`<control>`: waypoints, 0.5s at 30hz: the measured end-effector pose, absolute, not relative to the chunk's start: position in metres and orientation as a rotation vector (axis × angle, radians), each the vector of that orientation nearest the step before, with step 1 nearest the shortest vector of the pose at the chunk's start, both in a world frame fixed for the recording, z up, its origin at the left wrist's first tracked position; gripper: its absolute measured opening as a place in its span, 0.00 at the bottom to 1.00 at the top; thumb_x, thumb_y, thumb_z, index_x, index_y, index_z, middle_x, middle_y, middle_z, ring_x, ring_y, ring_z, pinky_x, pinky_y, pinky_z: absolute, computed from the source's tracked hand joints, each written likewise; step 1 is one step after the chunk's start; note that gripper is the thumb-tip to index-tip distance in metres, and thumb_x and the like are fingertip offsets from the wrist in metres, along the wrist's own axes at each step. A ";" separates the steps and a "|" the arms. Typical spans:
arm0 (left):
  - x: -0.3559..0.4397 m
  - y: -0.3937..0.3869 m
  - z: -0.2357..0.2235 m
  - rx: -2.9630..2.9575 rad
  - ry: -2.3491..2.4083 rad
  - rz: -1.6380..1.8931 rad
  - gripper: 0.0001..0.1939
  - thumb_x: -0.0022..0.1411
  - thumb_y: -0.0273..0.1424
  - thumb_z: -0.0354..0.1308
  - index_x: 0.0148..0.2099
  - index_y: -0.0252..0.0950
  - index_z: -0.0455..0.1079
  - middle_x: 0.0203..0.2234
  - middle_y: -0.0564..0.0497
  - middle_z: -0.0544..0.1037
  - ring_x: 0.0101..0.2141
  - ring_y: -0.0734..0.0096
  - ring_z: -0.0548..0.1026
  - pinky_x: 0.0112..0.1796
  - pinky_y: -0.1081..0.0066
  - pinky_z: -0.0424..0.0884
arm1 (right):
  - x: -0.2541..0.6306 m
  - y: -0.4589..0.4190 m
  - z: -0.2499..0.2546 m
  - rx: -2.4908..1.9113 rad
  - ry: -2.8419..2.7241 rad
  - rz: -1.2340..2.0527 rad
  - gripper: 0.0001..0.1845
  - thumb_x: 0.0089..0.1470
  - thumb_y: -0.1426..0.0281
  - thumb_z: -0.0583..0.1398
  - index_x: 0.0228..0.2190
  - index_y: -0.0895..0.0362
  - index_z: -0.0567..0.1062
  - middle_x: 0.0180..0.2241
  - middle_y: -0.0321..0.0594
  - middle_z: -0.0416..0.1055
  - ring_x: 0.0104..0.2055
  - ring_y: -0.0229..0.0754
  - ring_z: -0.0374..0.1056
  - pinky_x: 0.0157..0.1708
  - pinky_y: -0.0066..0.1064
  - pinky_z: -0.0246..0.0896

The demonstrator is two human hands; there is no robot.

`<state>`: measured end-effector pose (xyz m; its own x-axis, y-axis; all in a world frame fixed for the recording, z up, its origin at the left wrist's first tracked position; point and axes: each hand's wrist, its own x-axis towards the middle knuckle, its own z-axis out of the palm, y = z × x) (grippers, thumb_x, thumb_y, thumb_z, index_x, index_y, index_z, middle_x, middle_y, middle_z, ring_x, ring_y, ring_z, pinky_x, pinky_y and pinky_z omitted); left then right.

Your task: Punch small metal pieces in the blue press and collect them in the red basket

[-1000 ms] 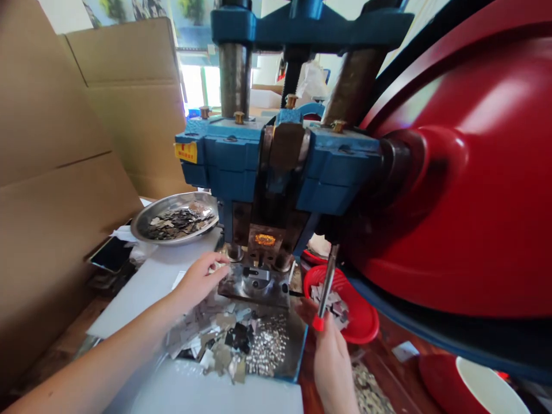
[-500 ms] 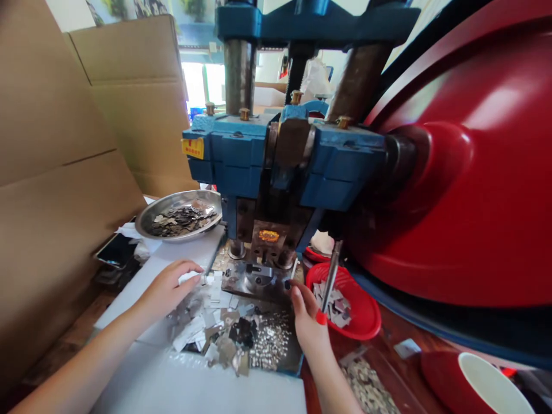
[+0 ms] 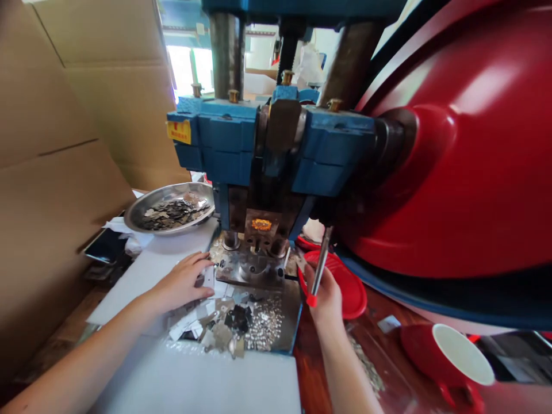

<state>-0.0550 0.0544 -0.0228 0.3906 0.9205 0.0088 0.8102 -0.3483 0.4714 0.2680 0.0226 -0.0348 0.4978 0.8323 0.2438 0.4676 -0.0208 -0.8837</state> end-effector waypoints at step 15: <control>-0.015 0.023 0.001 1.082 1.198 0.777 0.20 0.55 0.47 0.54 0.26 0.35 0.69 0.16 0.55 0.69 0.19 0.75 0.65 0.24 0.74 0.58 | 0.230 -0.002 -0.044 -1.705 -2.144 0.234 0.10 0.53 0.70 0.54 0.26 0.53 0.75 0.29 0.40 0.71 0.36 0.45 0.66 0.39 0.37 0.61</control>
